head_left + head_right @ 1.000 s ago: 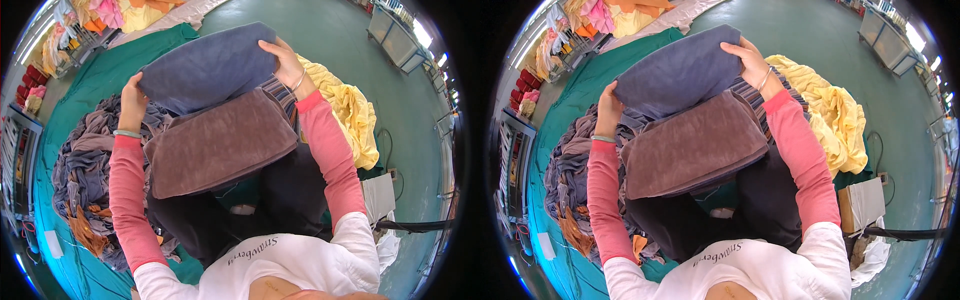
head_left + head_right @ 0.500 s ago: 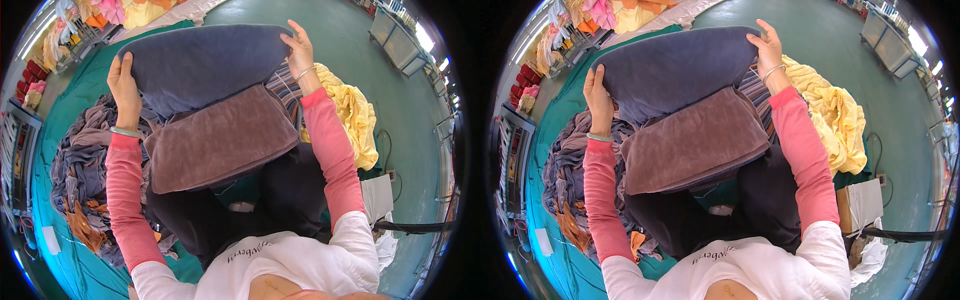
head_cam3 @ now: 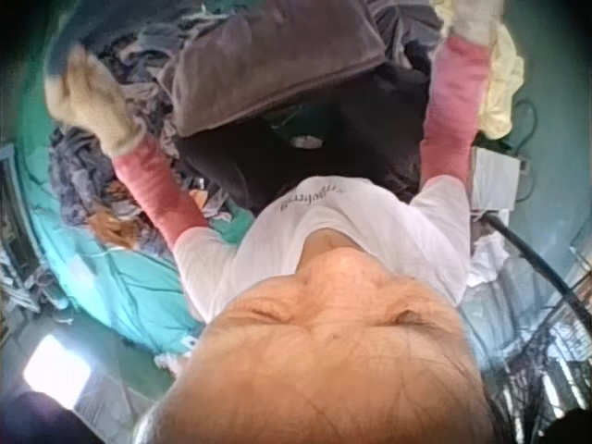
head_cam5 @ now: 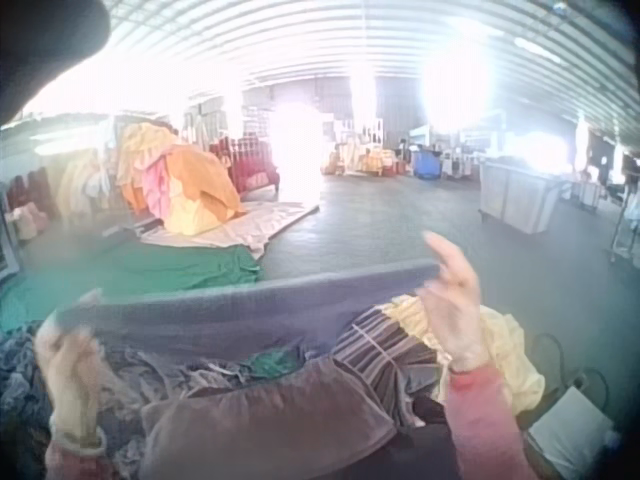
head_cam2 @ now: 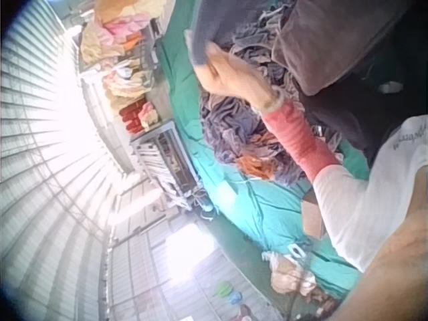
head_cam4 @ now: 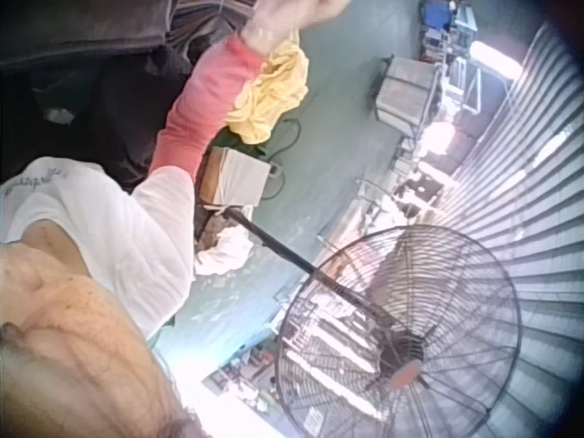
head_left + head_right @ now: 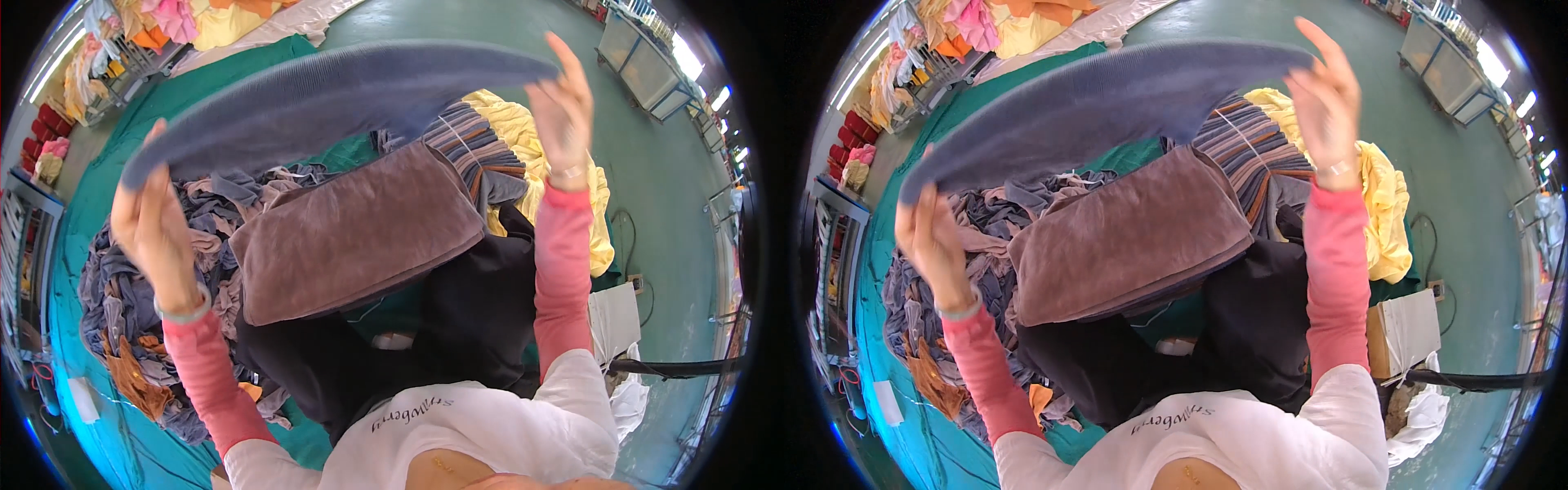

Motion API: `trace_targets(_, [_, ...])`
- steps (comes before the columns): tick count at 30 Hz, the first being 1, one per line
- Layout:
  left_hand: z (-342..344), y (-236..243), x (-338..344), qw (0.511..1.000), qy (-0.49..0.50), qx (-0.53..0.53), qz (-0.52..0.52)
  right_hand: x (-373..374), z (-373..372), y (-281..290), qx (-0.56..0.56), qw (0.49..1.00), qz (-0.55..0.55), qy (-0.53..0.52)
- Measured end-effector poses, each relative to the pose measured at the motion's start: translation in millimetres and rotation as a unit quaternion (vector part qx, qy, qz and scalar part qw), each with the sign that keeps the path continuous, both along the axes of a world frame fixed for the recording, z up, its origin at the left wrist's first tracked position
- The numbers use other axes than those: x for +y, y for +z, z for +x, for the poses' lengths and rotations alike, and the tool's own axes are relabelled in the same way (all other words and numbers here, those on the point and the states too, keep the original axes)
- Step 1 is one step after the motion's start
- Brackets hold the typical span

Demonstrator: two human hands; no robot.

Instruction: The person picks up clothing items from a pile on the floor, shakes each item out to flatten it, and places it onto a growing stack of folded garments.

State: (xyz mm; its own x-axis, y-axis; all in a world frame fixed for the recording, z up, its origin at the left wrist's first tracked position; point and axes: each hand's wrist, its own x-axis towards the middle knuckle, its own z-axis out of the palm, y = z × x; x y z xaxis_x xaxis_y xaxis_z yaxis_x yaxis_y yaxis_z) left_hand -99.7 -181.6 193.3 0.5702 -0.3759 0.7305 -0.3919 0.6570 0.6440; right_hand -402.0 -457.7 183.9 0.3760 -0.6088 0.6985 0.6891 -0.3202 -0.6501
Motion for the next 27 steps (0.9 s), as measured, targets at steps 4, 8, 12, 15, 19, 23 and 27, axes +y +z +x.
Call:
trace_targets(4, [-26.8, -21.1, 76.7, 0.973, 0.042, -0.194, 0.115, 62.4, -64.2, -20.1, 0.052, 0.995, -0.056, -0.062])
trace_targets(8, [-47.0, -42.1, 110.5, 0.926, -0.288, -0.206, 0.133, 93.8, -116.8, -51.7, 0.107, 0.986, -0.130, 0.016])
trace_targets(12, [-54.5, -47.7, 114.9, 0.897, -0.316, -0.198, 0.239, 88.4, -122.8, -58.7, 0.197, 0.968, -0.097, 0.118])
trace_targets(15, [-49.8, -47.6, 95.4, 0.941, -0.207, -0.088, 0.252, 90.4, -86.0, -54.3, 0.205, 0.975, 0.014, -0.081])
trace_targets(19, [-43.2, -40.8, 63.1, 0.957, -0.121, 0.090, 0.249, 73.8, -34.6, -32.5, 0.235, 0.961, 0.144, 0.007])
trace_targets(23, [-37.5, -40.5, 69.4, 0.937, -0.218, -0.056, 0.267, 68.1, -28.2, -31.1, 0.440, 0.860, 0.061, 0.251])
trace_targets(27, [-44.0, -47.7, 72.7, 0.935, -0.208, -0.027, 0.287, 54.7, -27.9, -65.6, 0.519, 0.836, 0.073, 0.161])
